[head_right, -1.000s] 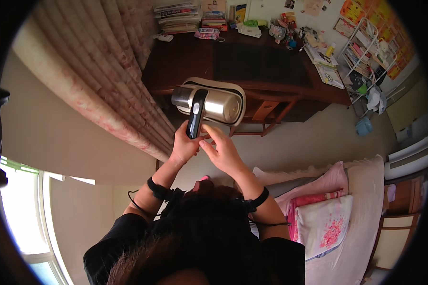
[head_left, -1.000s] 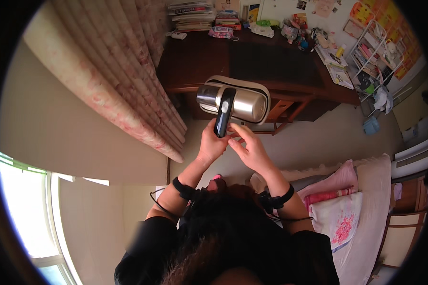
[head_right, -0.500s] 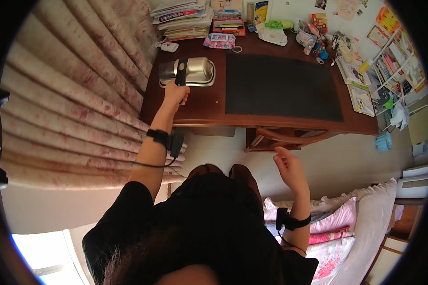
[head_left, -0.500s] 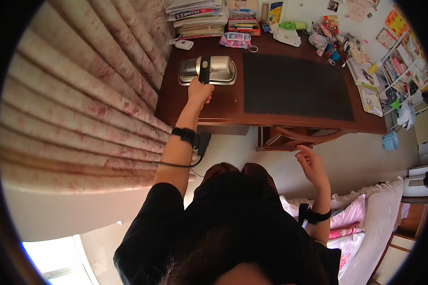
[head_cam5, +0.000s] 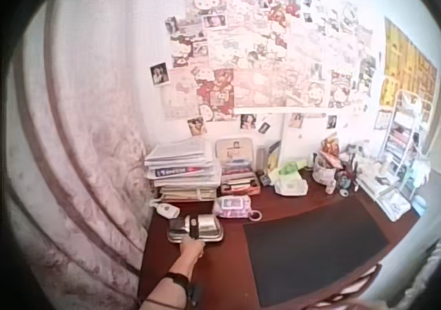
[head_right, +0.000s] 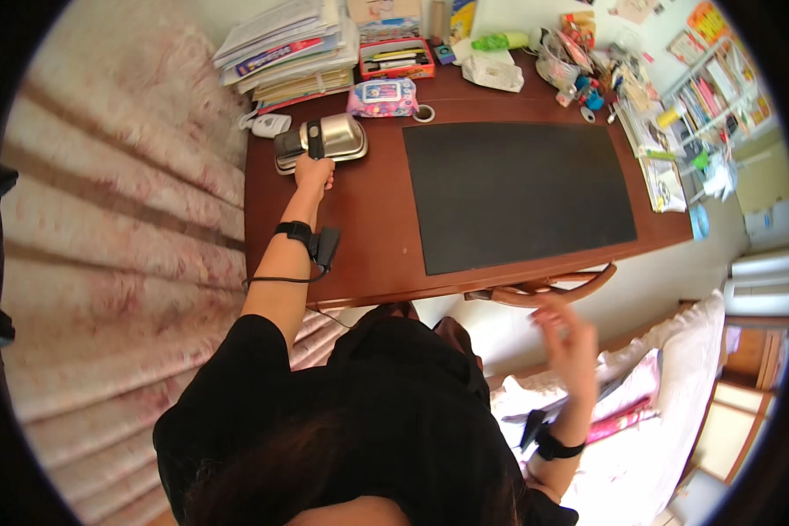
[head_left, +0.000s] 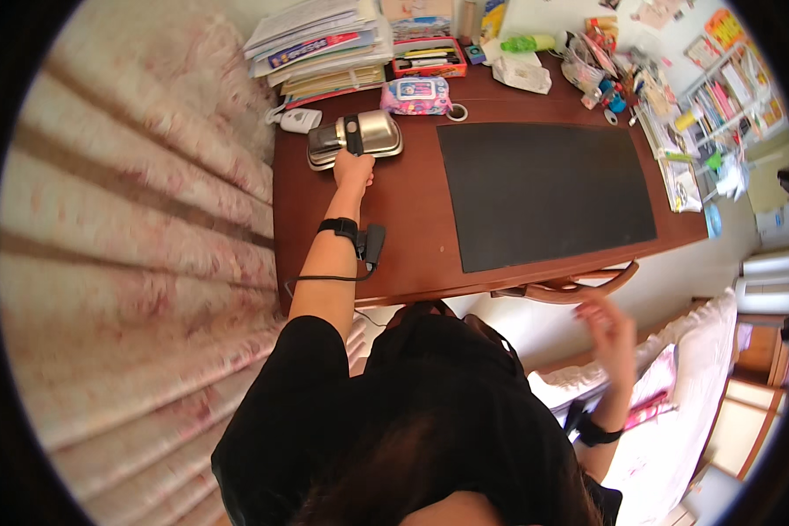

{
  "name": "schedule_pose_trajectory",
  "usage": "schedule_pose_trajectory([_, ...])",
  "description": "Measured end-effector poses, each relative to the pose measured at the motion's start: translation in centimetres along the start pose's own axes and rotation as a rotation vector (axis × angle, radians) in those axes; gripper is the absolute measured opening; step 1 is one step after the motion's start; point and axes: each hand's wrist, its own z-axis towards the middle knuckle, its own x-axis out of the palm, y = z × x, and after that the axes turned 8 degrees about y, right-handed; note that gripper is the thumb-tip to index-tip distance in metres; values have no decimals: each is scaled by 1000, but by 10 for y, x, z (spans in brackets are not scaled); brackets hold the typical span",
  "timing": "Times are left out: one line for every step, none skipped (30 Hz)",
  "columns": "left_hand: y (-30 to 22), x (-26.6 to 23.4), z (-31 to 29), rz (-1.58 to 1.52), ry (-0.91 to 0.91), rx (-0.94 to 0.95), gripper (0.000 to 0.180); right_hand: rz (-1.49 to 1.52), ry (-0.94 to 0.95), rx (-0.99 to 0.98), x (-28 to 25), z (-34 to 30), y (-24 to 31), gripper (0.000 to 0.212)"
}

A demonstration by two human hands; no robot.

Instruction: The person removes a pink pillow and a yellow pillow from a bed, then uses a handheld electric fabric shaver to smooth the gray bedsheet. They move to a second bed and continue using the shaver on a white sheet, then place the device on a nearby desk.

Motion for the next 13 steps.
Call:
schedule_pose_trajectory([2,-4,0,-70,-22,10,18,-14,-105,-111,-21,7,17,29])
schedule_pose_trajectory([1,-2,5,-83,-12,18,17,-71,-244,-142,-35,6,40,28])
schedule_pose_trajectory([-1,0,12,-97,-2,25,17,-124,-384,-121,-46,4,64,27])
schedule_pose_trajectory([-2,0,20,-131,8,32,19,-179,-490,-251,-56,5,87,26])
schedule_pose_trajectory([-3,1,25,-128,5,37,20,-228,-607,-299,-62,4,108,26])
schedule_pose_trajectory([-1,4,28,-126,3,42,21,-292,-700,-399,-65,0,126,25])
schedule_pose_trajectory([1,7,31,-123,-2,57,23,-348,-799,-471,-68,-5,142,25])
schedule_pose_trajectory([1,14,36,-143,32,81,27,-451,-798,-540,-69,-12,156,26])
schedule_pose_trajectory([2,19,42,-127,29,119,28,-549,-787,-615,-74,-18,171,28])
schedule_pose_trajectory([4,16,49,-177,62,126,27,-647,-562,-580,-90,-25,191,30])
schedule_pose_trajectory([7,6,56,-198,72,149,27,-904,-516,-650,-99,-26,205,30])
schedule_pose_trajectory([10,-6,62,-206,69,116,28,-1412,-522,-778,-110,-20,214,31])
schedule_pose_trajectory([14,-18,64,-249,79,142,28,-1766,-562,-874,-119,-20,223,31])
